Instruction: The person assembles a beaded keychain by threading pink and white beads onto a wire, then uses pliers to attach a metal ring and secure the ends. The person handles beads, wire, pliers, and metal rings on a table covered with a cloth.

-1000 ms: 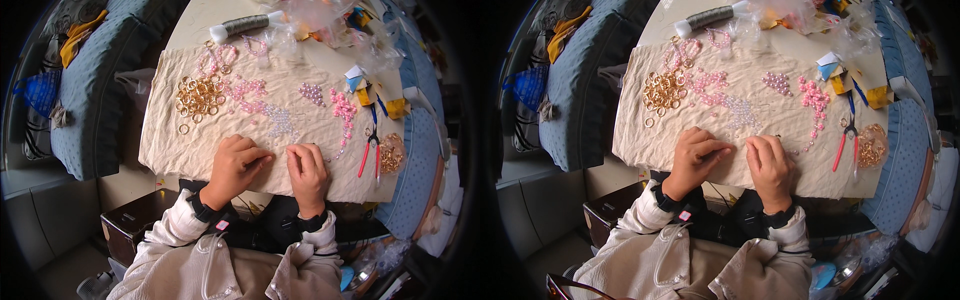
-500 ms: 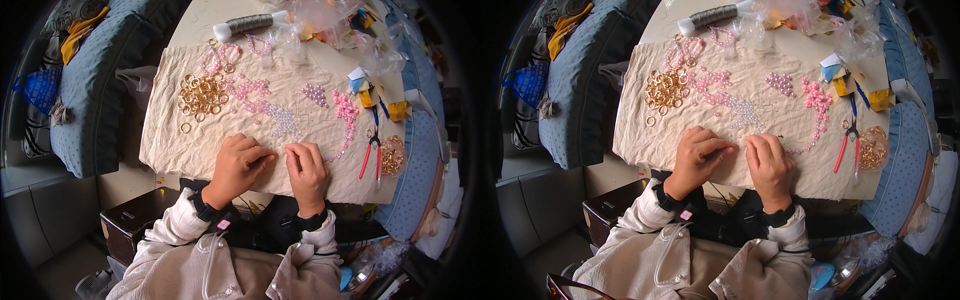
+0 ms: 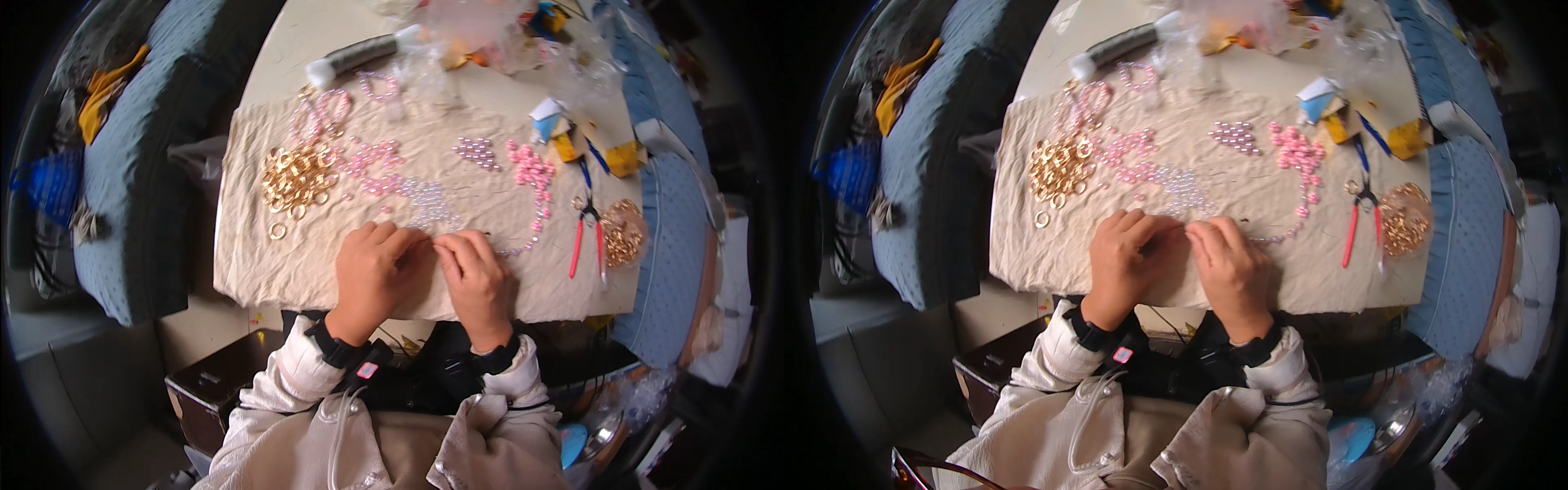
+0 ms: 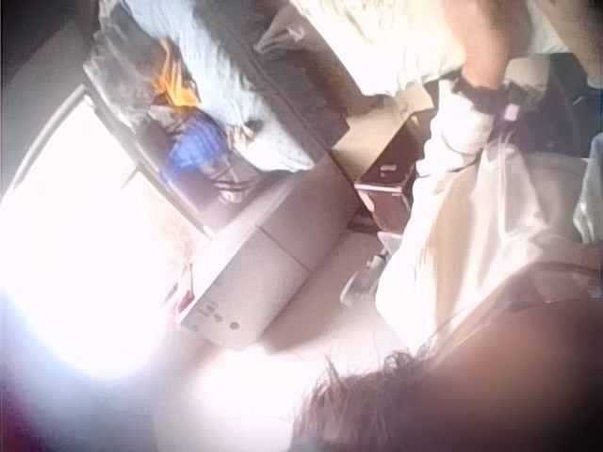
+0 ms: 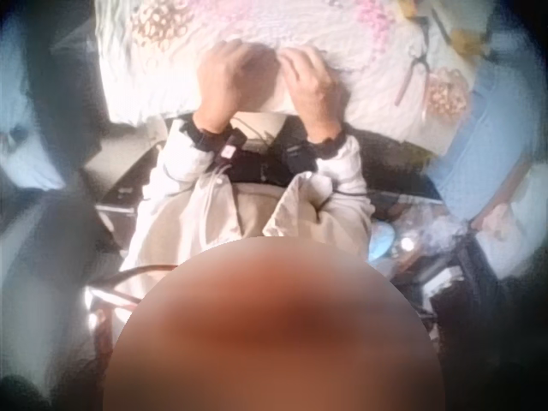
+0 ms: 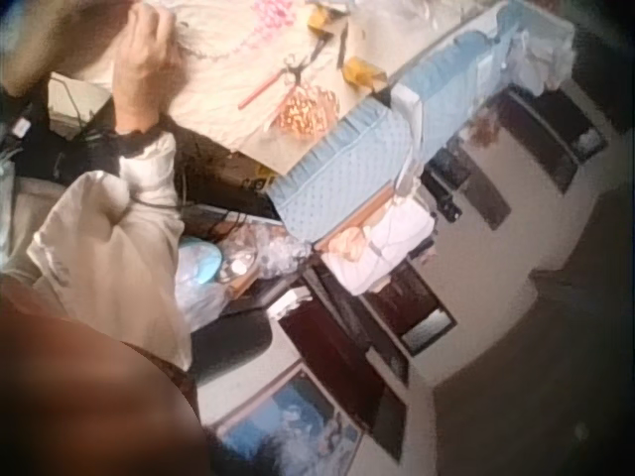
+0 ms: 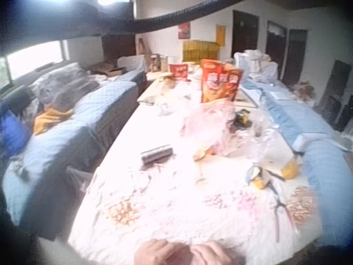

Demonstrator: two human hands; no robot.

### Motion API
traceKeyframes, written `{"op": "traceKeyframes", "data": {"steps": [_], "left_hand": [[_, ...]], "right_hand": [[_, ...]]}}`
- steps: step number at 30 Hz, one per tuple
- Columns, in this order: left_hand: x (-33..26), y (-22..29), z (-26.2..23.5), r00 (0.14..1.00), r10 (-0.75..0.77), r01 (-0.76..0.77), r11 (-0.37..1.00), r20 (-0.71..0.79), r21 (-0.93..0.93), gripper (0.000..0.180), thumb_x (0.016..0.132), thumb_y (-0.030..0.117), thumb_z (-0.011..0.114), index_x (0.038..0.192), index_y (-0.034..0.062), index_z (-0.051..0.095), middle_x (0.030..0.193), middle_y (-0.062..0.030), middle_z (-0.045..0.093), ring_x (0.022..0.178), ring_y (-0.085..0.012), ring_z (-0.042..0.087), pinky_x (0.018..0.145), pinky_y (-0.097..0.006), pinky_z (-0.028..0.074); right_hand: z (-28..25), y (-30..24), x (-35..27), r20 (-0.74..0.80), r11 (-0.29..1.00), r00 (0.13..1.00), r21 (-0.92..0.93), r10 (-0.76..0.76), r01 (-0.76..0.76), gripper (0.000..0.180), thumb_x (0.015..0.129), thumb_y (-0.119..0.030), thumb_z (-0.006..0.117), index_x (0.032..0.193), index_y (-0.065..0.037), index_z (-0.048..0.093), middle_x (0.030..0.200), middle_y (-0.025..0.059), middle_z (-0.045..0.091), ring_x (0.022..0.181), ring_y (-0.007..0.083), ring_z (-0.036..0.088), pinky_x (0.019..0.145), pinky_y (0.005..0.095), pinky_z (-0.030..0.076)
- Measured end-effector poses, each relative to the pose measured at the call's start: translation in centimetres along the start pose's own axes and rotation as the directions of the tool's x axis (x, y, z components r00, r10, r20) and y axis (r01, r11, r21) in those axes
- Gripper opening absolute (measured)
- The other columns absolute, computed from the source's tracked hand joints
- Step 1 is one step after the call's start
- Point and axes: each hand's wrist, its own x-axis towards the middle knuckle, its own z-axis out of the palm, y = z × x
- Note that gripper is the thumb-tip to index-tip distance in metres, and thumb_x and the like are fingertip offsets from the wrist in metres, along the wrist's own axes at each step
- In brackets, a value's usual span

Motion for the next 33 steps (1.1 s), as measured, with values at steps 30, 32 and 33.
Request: {"op": "traceKeyframes", "data": {"steps": [30,32,33], "left_hand": [[8.7,3.9,3.4,0.973,0.046,0.026,0.951,0.228,-0.307,0.013,0.094,0.011,0.072,0.104,0.0038,0.070,0.103,-0.0132,0.065,0.069,-0.0276,0.061,0.066,-0.039,0.049],[11.5,3.5,5.0,0.975,0.188,-0.164,0.970,0.122,-0.180,0.027,0.095,0.006,0.063,0.121,0.0074,0.065,0.122,-0.0147,0.064,0.087,-0.0359,0.067,0.076,-0.045,0.054],[12.7,3.3,5.8,0.957,0.283,-0.276,0.956,0.063,-0.095,0.033,0.094,0.004,0.061,0.127,0.0087,0.062,0.128,-0.0153,0.063,0.095,-0.0389,0.069,0.080,-0.048,0.055]], "right_hand": [[-2.9,4.3,-1.4,-0.279,0.857,0.946,0.515,0.163,0.004,0.016,0.089,0.008,0.067,0.099,-0.004,0.063,0.088,0.0043,0.060,0.065,0.0115,0.054,0.056,0.0258,0.044],[-2.9,4.7,-1.9,-0.219,0.804,0.946,0.590,0.239,-0.066,0.014,0.090,0.007,0.067,0.099,-0.004,0.062,0.088,0.0046,0.061,0.068,0.0122,0.056,0.059,0.0265,0.045],[-2.9,4.8,-2.1,-0.175,0.758,0.945,0.644,0.277,-0.103,0.014,0.091,0.006,0.066,0.099,-0.004,0.062,0.089,0.0048,0.062,0.070,0.0126,0.057,0.060,0.0268,0.046]]}}
